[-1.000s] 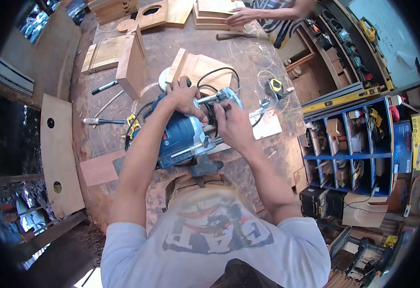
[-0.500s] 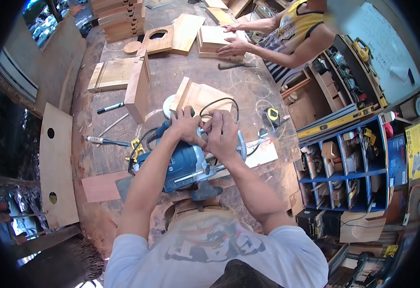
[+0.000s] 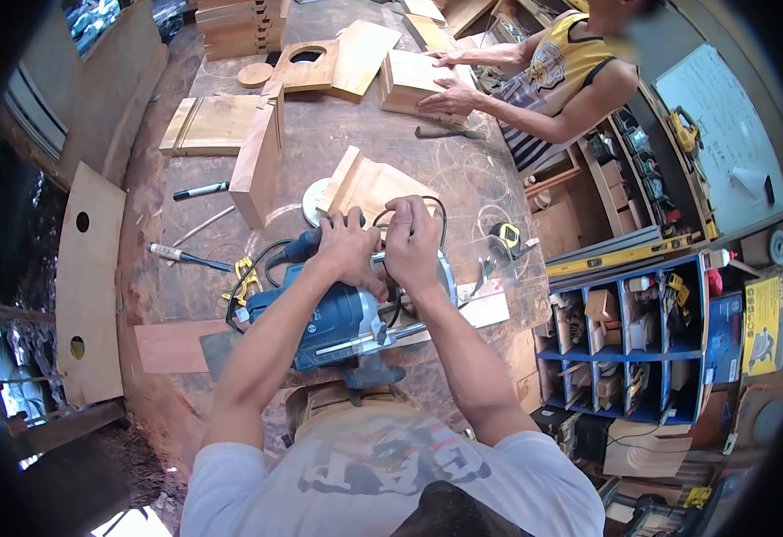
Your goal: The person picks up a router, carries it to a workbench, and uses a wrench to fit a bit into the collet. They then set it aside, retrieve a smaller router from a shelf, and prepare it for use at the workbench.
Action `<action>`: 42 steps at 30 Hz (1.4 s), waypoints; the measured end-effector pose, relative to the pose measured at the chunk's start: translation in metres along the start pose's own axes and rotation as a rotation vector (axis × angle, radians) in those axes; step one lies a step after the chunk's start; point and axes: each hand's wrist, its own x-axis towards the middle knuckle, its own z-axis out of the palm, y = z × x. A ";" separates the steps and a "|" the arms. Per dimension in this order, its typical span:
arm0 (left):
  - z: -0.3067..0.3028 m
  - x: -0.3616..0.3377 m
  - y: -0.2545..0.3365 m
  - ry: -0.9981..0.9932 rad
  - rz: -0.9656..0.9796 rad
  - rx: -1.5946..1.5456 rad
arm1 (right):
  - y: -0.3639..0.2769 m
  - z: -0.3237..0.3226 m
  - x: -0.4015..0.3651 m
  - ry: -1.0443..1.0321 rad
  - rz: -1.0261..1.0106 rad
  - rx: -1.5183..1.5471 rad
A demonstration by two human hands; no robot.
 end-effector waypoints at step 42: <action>-0.049 -0.001 -0.023 0.302 0.145 -0.536 | 0.045 0.002 0.005 0.109 0.072 0.081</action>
